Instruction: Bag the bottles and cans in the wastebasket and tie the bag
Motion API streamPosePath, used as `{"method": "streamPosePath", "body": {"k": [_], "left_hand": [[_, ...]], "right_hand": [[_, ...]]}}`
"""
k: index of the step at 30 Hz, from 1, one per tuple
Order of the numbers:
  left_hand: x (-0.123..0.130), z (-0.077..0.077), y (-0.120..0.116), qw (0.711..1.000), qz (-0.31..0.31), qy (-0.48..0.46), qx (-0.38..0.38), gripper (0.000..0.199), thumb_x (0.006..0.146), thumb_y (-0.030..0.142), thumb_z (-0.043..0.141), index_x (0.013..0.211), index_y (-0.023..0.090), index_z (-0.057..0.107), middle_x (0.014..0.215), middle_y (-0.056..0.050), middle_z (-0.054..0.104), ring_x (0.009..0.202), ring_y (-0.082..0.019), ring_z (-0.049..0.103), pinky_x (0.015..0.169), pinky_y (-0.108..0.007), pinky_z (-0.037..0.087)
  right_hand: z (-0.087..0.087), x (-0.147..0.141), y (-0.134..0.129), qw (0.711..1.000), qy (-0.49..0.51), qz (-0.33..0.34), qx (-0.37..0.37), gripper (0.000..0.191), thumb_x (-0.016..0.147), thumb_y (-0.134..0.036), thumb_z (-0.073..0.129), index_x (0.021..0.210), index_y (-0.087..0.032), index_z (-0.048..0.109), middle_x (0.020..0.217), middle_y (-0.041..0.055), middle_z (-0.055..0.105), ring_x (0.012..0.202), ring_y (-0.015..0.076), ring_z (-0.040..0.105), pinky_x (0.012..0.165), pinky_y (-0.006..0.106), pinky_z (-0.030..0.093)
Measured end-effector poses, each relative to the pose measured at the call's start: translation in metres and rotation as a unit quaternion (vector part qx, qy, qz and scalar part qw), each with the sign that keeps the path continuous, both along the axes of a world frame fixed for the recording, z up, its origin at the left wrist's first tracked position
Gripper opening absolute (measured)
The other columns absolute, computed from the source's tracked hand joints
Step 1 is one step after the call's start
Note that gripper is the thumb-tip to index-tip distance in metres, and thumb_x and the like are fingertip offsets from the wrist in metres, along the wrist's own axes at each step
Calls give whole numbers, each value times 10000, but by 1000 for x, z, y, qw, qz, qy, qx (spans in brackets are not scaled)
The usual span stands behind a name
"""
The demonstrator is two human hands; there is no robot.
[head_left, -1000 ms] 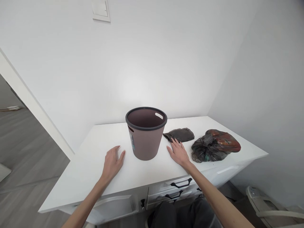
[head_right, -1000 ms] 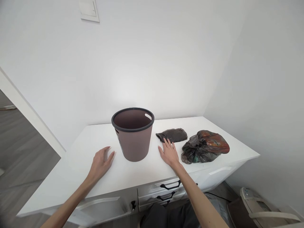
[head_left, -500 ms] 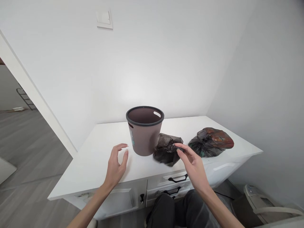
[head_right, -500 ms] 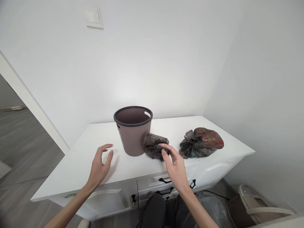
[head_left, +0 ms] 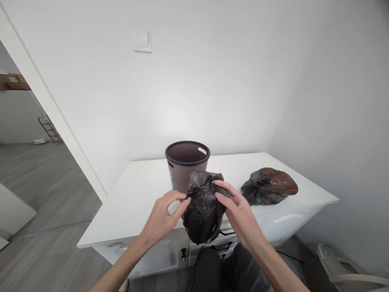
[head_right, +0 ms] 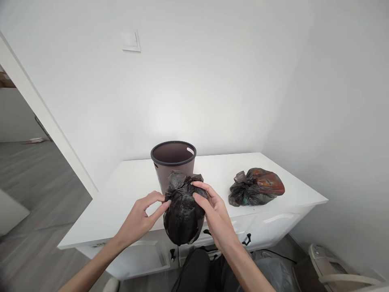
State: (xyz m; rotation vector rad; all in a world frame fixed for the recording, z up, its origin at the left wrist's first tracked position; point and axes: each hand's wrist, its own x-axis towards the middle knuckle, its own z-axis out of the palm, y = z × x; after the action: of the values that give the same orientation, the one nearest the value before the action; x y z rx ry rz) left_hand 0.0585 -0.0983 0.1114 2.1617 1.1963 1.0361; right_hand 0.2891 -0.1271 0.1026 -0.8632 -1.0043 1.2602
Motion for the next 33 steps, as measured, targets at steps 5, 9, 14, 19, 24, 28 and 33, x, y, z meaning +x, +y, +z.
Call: {"method": "streamPosePath", "body": {"k": [5,9,14,19,24,28,33], "left_hand": [[-2,7,-7,986,131,-75,66,269,1035,438,559,1196,234,627,1158,-80,721,1044,-223,671,963,-385,523],[1,14,-22,991,123,-48,36,475,948,512,679,1323,256,535,1148,-73,720,1074,-246,691,954,-404,545],[0,21,-41,997,36,-31,-68,539,968,481,667,1428,298,455,1059,-42,774,1049,-253,752,887,-369,592],[-14,18,-45,996,73,-36,-39,435,997,446,626,1389,292,516,1085,-49,773,1069,-227,745,847,-299,596],[-37,8,-42,990,141,-20,-5,417,993,449,622,1370,294,539,1198,-65,749,1167,-247,711,627,-214,545],[-48,8,-37,982,181,35,36,429,1007,453,592,1388,266,530,1166,-89,741,1137,-280,722,686,-288,589],[-35,22,-44,937,182,103,281,537,949,278,673,1457,254,498,1436,-169,570,1382,-340,561,1060,-522,554]], "right_hand": [[0,-3,-5,997,-61,-12,47,576,911,-410,770,1451,-320,587,1587,43,541,1444,248,521,1192,396,453],[2,-11,-10,995,-66,24,66,635,929,-388,735,1512,-309,497,1593,82,533,1411,254,566,1125,397,530],[-3,-19,-12,982,-147,-15,115,617,968,-359,677,1537,-325,439,1541,78,559,1385,228,583,1161,395,506],[-9,-21,-9,933,-295,-93,183,622,965,-235,586,1551,-330,402,1587,99,466,1459,251,484,1130,442,523],[-15,-18,-3,916,-319,-136,201,574,938,-157,507,1493,-298,460,1537,108,519,1425,256,508,1122,480,526],[-19,-16,1,931,-289,-142,175,535,942,-183,518,1469,-271,489,1509,115,548,1380,249,550,1076,444,568],[-5,-21,-8,925,-312,-100,193,616,940,-169,531,1544,-273,473,1582,117,509,1440,266,521,1103,454,567]]}}
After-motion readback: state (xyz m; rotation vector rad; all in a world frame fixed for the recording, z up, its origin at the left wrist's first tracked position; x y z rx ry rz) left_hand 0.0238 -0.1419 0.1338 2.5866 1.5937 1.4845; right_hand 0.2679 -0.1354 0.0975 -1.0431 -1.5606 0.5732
